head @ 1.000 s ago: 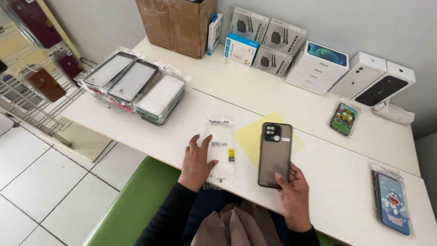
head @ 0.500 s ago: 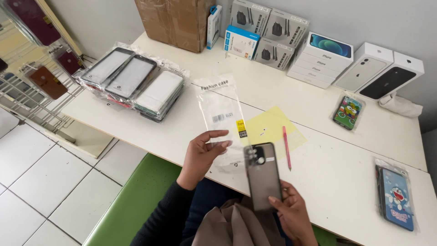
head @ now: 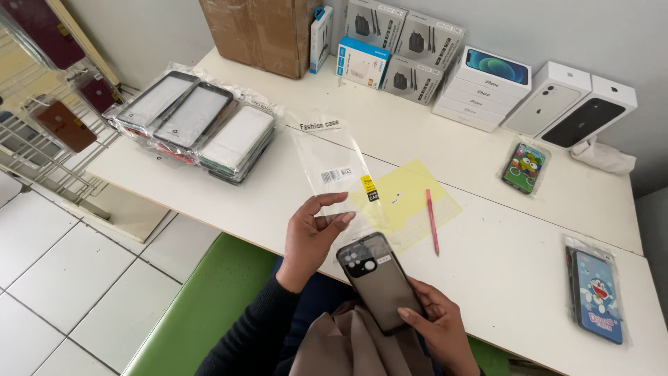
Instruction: Unpacking, inspecting, and labeling mobile phone cases and accessories at a service desk, including writing notes and checking item fit.
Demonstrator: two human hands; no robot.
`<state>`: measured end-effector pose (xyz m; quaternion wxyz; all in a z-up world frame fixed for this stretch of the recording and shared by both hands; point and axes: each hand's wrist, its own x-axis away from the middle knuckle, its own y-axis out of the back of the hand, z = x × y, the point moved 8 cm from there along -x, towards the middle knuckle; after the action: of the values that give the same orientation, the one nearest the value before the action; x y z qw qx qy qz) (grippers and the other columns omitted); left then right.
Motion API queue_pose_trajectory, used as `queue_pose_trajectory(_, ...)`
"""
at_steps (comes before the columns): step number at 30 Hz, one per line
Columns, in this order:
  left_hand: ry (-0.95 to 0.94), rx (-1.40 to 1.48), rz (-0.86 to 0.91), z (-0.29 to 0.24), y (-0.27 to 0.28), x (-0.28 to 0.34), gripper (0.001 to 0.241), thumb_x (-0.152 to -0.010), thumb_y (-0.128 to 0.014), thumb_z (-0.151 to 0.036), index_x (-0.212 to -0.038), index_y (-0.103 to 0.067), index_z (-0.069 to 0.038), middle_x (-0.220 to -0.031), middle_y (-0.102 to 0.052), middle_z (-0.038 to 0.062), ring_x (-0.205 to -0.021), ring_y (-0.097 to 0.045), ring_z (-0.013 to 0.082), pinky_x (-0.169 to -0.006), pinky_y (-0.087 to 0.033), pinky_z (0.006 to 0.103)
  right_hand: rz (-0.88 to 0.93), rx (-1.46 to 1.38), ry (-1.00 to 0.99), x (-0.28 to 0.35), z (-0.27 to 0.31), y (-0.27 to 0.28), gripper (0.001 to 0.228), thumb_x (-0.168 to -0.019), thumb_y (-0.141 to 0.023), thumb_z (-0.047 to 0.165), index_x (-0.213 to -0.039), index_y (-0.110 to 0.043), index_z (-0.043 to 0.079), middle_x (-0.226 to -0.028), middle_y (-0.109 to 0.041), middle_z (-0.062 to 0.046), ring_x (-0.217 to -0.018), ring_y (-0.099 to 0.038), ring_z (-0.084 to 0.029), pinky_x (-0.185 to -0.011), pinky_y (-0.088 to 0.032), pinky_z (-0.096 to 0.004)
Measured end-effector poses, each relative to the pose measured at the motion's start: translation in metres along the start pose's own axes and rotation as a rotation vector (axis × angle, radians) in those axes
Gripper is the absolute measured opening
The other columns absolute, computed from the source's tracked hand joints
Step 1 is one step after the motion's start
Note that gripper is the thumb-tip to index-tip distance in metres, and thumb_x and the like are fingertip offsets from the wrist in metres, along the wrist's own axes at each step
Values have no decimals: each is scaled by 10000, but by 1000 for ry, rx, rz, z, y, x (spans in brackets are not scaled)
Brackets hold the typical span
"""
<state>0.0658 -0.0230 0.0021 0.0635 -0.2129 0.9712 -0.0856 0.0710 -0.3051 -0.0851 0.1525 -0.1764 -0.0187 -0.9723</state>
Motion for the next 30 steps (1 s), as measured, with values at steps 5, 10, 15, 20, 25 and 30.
queue_pose_trajectory(5, -55, -8, 46, -11, -2, 2, 360, -907, -751, -76, -1256, -666, -68, -1263, -747, 71, -1028, -789, 171, -824, -623, 243, -44, -180, 40, -9, -16, 10, 671, -760, -731, -117, -1417, -601, -84, -1425, -680, -221, -1294, -619, -258, -1034, -532, -399)
queue_pose_trajectory(10, -80, -32, 132, -16, -14, 8, 356, -925, -730, -112, -1272, -659, -78, -1362, -680, 100, -1087, -786, 222, -860, -630, 248, -86, -215, 40, -4, -11, 5, 690, -769, -702, -130, -1445, -570, -81, -1453, -653, -213, -1315, -597, -254, -1037, -514, -397)
queue_pose_trajectory(15, -64, -36, 77, -15, -11, 7, 354, -911, -735, -89, -1257, -662, -63, -1383, -694, 85, -1040, -790, 180, -849, -647, 247, -35, -83, 177, 1, -7, 7, 615, -756, -776, -73, -1359, -649, -80, -1353, -733, -200, -1256, -654, -217, -1025, -540, -346)
queue_pose_trajectory(20, -65, -66, 145, -15, -15, 9, 315, -920, -734, -107, -1228, -680, -73, -1327, -723, 98, -1011, -795, 168, -804, -622, 216, -3, 52, 193, 4, 9, 11, 615, -749, -802, -19, -1350, -675, -45, -1366, -740, -168, -1289, -659, -204, -1077, -529, -331)
queue_pose_trajectory(25, -78, -52, 215, -18, -18, 12, 321, -936, -716, -93, -1251, -657, -77, -1350, -712, 115, -1076, -786, 195, -762, -617, 209, -79, -143, 114, -2, -4, 19, 617, -745, -753, -93, -1355, -658, -83, -1399, -703, -218, -1287, -633, -261, -985, -552, -393)
queue_pose_trajectory(30, -42, 0, 270, -17, -24, 16, 397, -908, -737, -80, -1290, -629, -63, -1392, -686, 115, -1161, -753, 227, -885, -652, 262, -156, -332, 99, -2, -8, 16, 639, -767, -657, -185, -1399, -587, -119, -1399, -659, -266, -1202, -618, -313, -996, -504, -426)
